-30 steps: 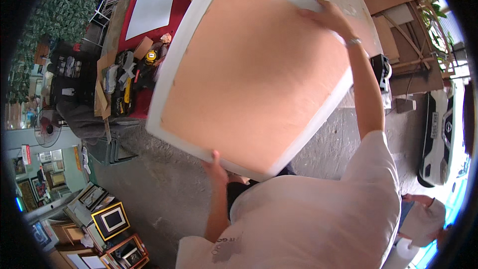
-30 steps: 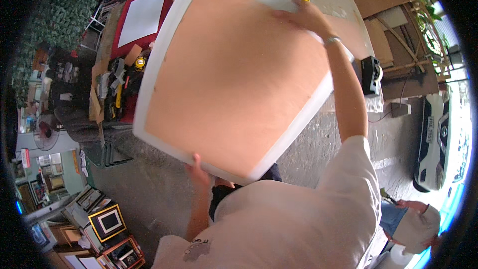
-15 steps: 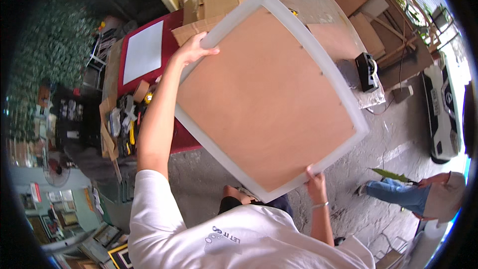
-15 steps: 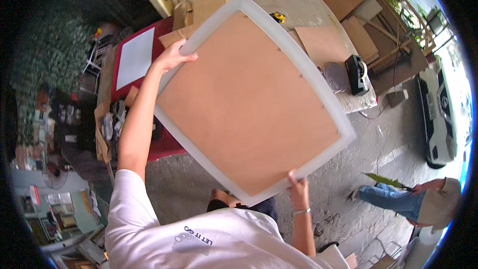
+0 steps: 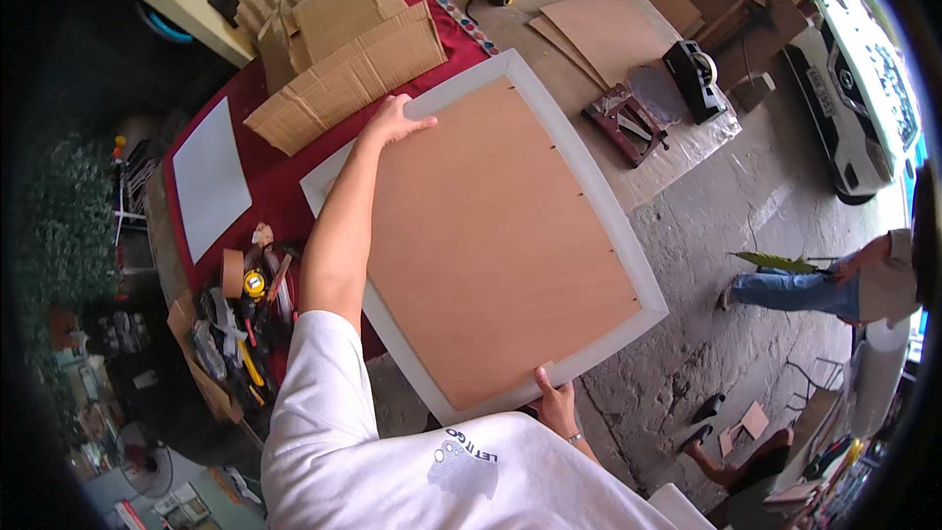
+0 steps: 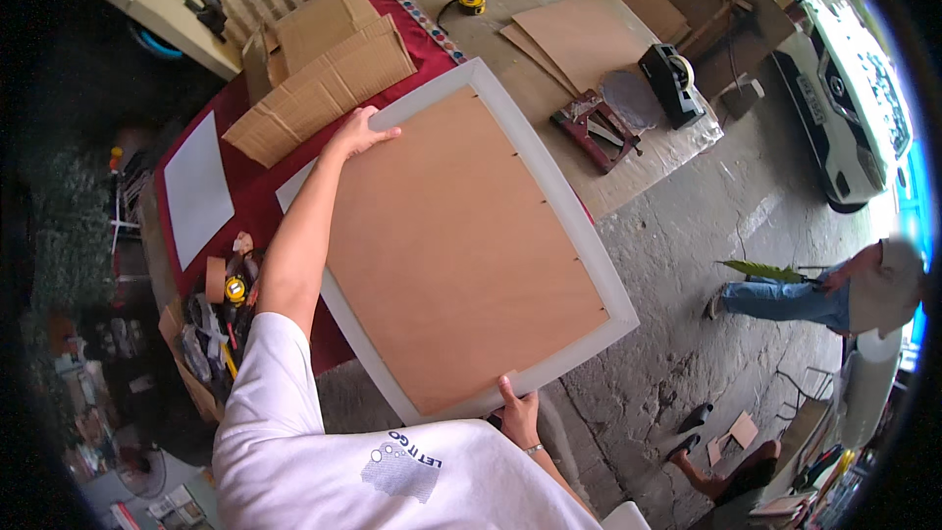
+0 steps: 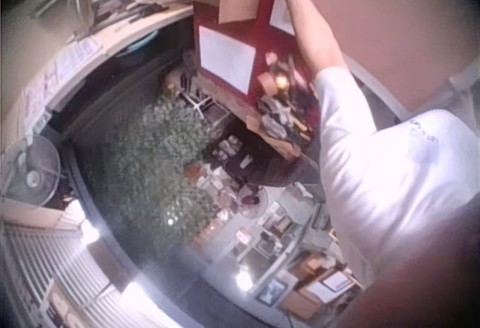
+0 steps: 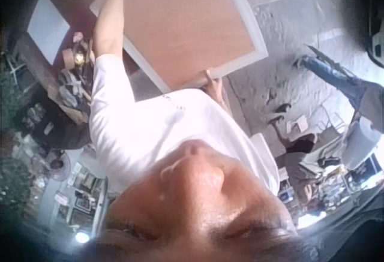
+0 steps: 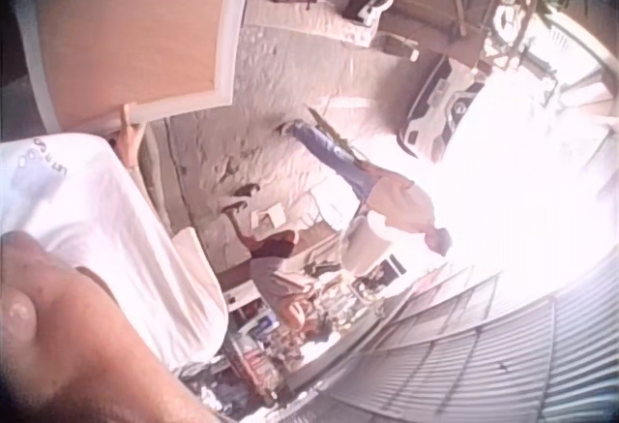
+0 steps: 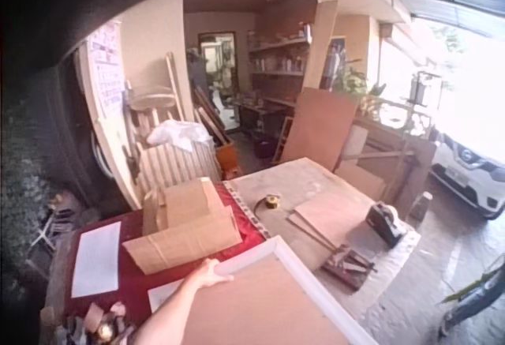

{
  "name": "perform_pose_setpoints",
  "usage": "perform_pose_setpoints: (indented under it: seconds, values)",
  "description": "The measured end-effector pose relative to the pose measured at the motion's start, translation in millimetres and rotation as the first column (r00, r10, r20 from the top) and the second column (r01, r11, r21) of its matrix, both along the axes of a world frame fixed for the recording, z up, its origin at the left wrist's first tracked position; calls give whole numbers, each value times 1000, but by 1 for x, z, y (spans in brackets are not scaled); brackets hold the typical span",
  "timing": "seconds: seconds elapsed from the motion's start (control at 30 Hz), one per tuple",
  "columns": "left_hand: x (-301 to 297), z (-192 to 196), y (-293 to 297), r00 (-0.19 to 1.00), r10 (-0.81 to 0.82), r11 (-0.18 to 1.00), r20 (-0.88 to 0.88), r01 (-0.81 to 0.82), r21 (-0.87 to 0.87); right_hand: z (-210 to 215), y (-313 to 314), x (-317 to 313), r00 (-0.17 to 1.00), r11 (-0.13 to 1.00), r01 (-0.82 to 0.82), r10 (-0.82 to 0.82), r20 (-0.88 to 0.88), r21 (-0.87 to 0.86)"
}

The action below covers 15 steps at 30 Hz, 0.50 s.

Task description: The person assembles a picture frame by securing a backing board with a staple gun, then flips it to reveal a portrait. They wipe the glass with a cloth and place the frame on a table. The person then cuts a printed portrait with a utility knife and wipes it with a cloth.

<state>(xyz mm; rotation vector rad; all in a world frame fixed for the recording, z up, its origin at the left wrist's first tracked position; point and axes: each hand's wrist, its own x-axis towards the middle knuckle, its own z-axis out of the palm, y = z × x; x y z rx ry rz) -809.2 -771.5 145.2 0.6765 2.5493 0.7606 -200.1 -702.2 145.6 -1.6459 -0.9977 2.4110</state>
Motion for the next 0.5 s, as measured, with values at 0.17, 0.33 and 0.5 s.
perform_pose_setpoints:
  seconds: [0.17, 0.33, 0.5]
  values:
    - [-39, -30, -8, 996, 7, 999, -94, -3, 41, -16, -25, -34, 1000, 999, 0, -1, 23, 54]
    - [-29, -40, -1, 973, 28, 997, -228, -44, -63, -20, -26, -52, 996, 999, 10, -15, 88, 51]
    - [7, -56, -35, 799, 11, 999, -601, 14, 37, -25, -23, -48, 996, 998, -60, 60, 72, -2]
